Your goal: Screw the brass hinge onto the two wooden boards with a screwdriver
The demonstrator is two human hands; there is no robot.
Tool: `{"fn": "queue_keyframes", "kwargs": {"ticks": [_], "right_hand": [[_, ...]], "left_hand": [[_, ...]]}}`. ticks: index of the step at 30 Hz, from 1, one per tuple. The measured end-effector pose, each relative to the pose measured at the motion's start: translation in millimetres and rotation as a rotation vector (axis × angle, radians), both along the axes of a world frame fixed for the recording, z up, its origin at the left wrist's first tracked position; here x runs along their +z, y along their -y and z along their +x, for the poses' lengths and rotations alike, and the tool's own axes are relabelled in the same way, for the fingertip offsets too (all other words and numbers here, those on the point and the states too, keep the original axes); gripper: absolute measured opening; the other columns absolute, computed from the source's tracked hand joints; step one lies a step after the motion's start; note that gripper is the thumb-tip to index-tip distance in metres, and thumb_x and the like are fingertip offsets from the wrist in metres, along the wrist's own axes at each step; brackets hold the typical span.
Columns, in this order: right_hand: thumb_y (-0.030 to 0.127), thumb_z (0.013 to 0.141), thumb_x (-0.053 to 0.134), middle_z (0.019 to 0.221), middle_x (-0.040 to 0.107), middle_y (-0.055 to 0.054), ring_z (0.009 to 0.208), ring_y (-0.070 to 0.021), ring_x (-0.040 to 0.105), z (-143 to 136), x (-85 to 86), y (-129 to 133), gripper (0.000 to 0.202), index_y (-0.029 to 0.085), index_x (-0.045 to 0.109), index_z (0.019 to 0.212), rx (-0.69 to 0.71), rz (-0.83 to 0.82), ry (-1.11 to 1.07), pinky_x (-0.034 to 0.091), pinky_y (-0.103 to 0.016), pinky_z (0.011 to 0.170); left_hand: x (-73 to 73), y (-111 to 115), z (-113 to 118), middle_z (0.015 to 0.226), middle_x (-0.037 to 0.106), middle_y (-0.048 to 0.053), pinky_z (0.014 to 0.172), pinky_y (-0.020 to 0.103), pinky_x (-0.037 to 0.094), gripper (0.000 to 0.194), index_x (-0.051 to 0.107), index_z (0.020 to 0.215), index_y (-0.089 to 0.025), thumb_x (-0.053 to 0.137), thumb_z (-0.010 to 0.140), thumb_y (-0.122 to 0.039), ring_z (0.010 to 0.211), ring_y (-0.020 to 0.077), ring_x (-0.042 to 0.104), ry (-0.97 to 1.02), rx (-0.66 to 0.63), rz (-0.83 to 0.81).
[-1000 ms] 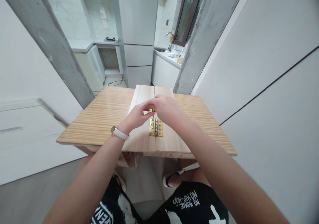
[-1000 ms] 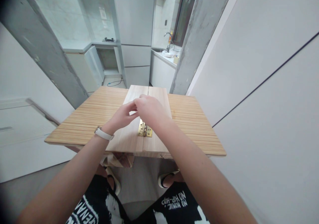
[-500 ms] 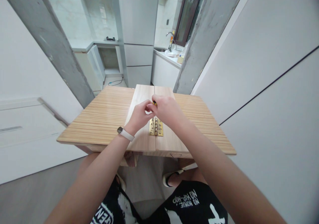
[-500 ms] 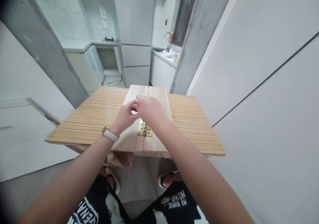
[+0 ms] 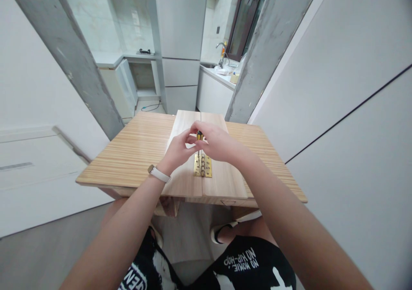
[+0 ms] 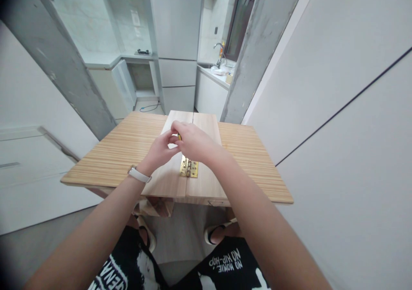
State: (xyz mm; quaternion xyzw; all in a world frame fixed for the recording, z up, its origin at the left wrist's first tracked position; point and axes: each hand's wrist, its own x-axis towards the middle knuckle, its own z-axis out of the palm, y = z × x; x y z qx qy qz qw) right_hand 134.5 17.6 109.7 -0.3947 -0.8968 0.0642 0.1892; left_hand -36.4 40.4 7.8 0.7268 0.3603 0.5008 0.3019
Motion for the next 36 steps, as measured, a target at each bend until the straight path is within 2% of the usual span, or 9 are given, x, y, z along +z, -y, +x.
{"fn": "queue_keyframes", "kwargs": {"ticks": [2, 5, 10, 15, 18, 24, 27, 30, 36], "right_hand": [[0.025, 0.094, 0.067, 0.118, 0.066, -0.01, 0.098, -0.0207, 0.061, 0, 4.4, 1, 0.023, 0.019, 0.059, 0.114, -0.083, 0.038, -0.02, 0.045, -0.032, 0.082], [0.039, 0.095, 0.068, 0.095, 0.069, -0.009, 0.086, -0.0219, 0.061, -4, 7.4, 0, 0.021, 0.019, 0.064, 0.099, -0.239, 0.084, 0.081, 0.04, -0.032, 0.071], [0.025, 0.098, 0.06, 0.085, 0.069, -0.007, 0.08, -0.0198, 0.06, -6, 2.5, -3, 0.012, 0.019, 0.066, 0.09, -0.239, 0.13, 0.202, 0.034, -0.032, 0.067], [0.008, 0.089, 0.058, 0.093, 0.066, -0.006, 0.077, -0.0175, 0.057, -1, -1.0, -4, 0.014, 0.019, 0.065, 0.094, -0.123, 0.149, 0.215, 0.034, -0.031, 0.066], [0.001, 0.084, 0.055, 0.093, 0.064, -0.005, 0.082, -0.0179, 0.058, 1, -2.3, -5, 0.021, 0.02, 0.063, 0.092, -0.051, 0.151, 0.212, 0.035, -0.03, 0.068], [0.002, 0.085, 0.059, 0.104, 0.066, -0.006, 0.093, -0.02, 0.061, -1, 2.4, 1, 0.024, 0.02, 0.06, 0.1, -0.018, 0.108, 0.152, 0.04, -0.03, 0.074], [0.025, 0.094, 0.068, 0.114, 0.067, -0.01, 0.093, -0.0217, 0.062, -3, 6.1, 6, 0.019, 0.019, 0.06, 0.111, -0.158, 0.097, 0.091, 0.041, -0.032, 0.073], [0.041, 0.098, 0.066, 0.099, 0.07, -0.011, 0.088, -0.0243, 0.062, -6, 4.1, 7, 0.024, 0.018, 0.062, 0.105, -0.278, 0.105, 0.108, 0.039, -0.034, 0.071], [0.018, 0.101, 0.053, 0.094, 0.069, -0.009, 0.082, -0.0209, 0.061, -7, -6.7, 1, 0.01, 0.019, 0.063, 0.097, -0.253, 0.147, 0.154, 0.036, -0.033, 0.069]], "left_hand": [[-0.6, 1, 4, 0.091, 0.073, 0.001, 0.079, 0.031, 0.054, 0.023, 0.065, 0.104, -0.02, 0.074, 0.083, -0.025, 0.084, 0.0173, 0.068, -0.021, 0.065, 0.04], [-4.1, 0, 12, 0.081, 0.068, -0.001, 0.074, 0.029, 0.05, 0.012, 0.064, 0.086, -0.019, 0.074, 0.082, -0.024, 0.077, 0.0151, 0.062, -0.051, 0.132, 0.077], [-6.0, -5, 16, 0.082, 0.068, 0.0, 0.076, 0.031, 0.053, 0.013, 0.064, 0.087, -0.019, 0.075, 0.081, -0.023, 0.079, 0.0164, 0.064, -0.035, 0.11, 0.035], [1.3, -4, 5, 0.115, 0.075, 0.008, 0.094, 0.037, 0.057, 0.033, 0.067, 0.119, -0.02, 0.072, 0.087, -0.023, 0.108, 0.0227, 0.071, -0.004, -0.109, -0.036], [-0.9, -6, 0, 0.116, 0.075, 0.01, 0.096, 0.039, 0.059, 0.027, 0.067, 0.117, -0.017, 0.067, 0.09, -0.022, 0.11, 0.0244, 0.072, 0.025, -0.181, -0.067], [-5.4, -5, -1, 0.098, 0.073, 0.006, 0.085, 0.034, 0.059, 0.017, 0.066, 0.104, -0.017, 0.069, 0.088, -0.023, 0.09, 0.0191, 0.071, 0.021, -0.06, -0.024], [-1.8, -1, 4, 0.084, 0.065, 0.0, 0.073, 0.026, 0.054, 0.012, 0.059, 0.09, -0.018, 0.069, 0.087, -0.024, 0.076, 0.0129, 0.062, 0.016, 0.018, 0.026], [-0.9, 1, 10, 0.076, 0.058, -0.003, 0.067, 0.024, 0.048, 0.016, 0.053, 0.082, -0.019, 0.069, 0.086, -0.023, 0.071, 0.011, 0.055, -0.026, 0.099, 0.062], [-4.7, -3, 12, 0.093, 0.07, 0.002, 0.077, 0.03, 0.056, 0.02, 0.063, 0.099, -0.02, 0.075, 0.084, -0.026, 0.081, 0.0154, 0.066, -0.042, 0.065, 0.027]]}}
